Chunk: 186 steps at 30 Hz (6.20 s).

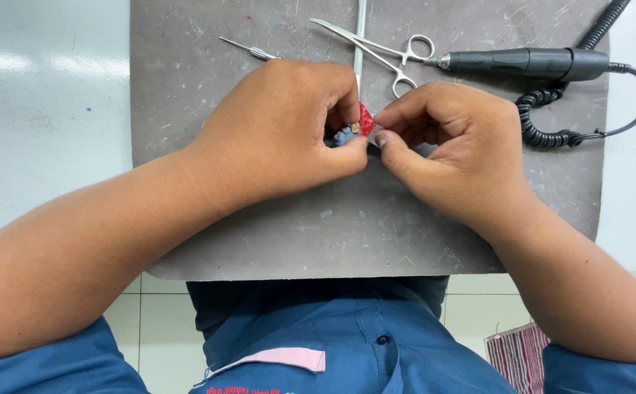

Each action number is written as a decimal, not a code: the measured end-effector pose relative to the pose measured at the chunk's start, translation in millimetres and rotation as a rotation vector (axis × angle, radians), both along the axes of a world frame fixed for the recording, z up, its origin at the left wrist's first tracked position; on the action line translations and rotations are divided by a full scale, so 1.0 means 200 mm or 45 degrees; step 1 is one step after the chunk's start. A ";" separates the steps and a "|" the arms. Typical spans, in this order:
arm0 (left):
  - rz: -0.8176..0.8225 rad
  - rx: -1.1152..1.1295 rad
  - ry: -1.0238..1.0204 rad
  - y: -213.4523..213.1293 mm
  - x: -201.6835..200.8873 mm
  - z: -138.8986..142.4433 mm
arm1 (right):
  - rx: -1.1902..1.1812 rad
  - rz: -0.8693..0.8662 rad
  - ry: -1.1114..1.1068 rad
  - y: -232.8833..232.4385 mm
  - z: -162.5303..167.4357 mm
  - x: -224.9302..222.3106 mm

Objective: The person places a small tooth-shaped object into a dental mold, uses a rotary tool to grind and shape the object, then reinserts it into the mold and applies a red material to the surface. The person repeats grinding and reinsertion steps to refine the fit.

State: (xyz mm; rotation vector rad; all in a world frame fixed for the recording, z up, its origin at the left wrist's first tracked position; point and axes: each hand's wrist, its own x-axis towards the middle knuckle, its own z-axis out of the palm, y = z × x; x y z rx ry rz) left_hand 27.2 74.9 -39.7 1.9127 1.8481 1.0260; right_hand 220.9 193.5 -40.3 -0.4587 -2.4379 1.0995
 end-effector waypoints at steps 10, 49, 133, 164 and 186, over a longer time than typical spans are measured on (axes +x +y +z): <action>0.036 -0.103 0.008 0.02 -0.01 0.01 | 0.028 0.028 0.024 -0.02 0.00 0.01; 0.110 -0.319 -0.104 0.03 0.00 0.06 | 0.057 0.063 0.093 -0.01 0.00 0.07; 0.110 -0.234 0.031 0.00 0.04 0.03 | 0.270 0.049 0.030 -0.05 0.00 0.04; 0.123 -0.279 0.041 -0.03 0.06 0.08 | 0.140 0.035 -0.034 -0.02 0.03 0.04; 0.192 -0.359 -0.011 0.06 0.04 0.05 | 0.137 0.018 0.128 -0.09 -0.01 0.04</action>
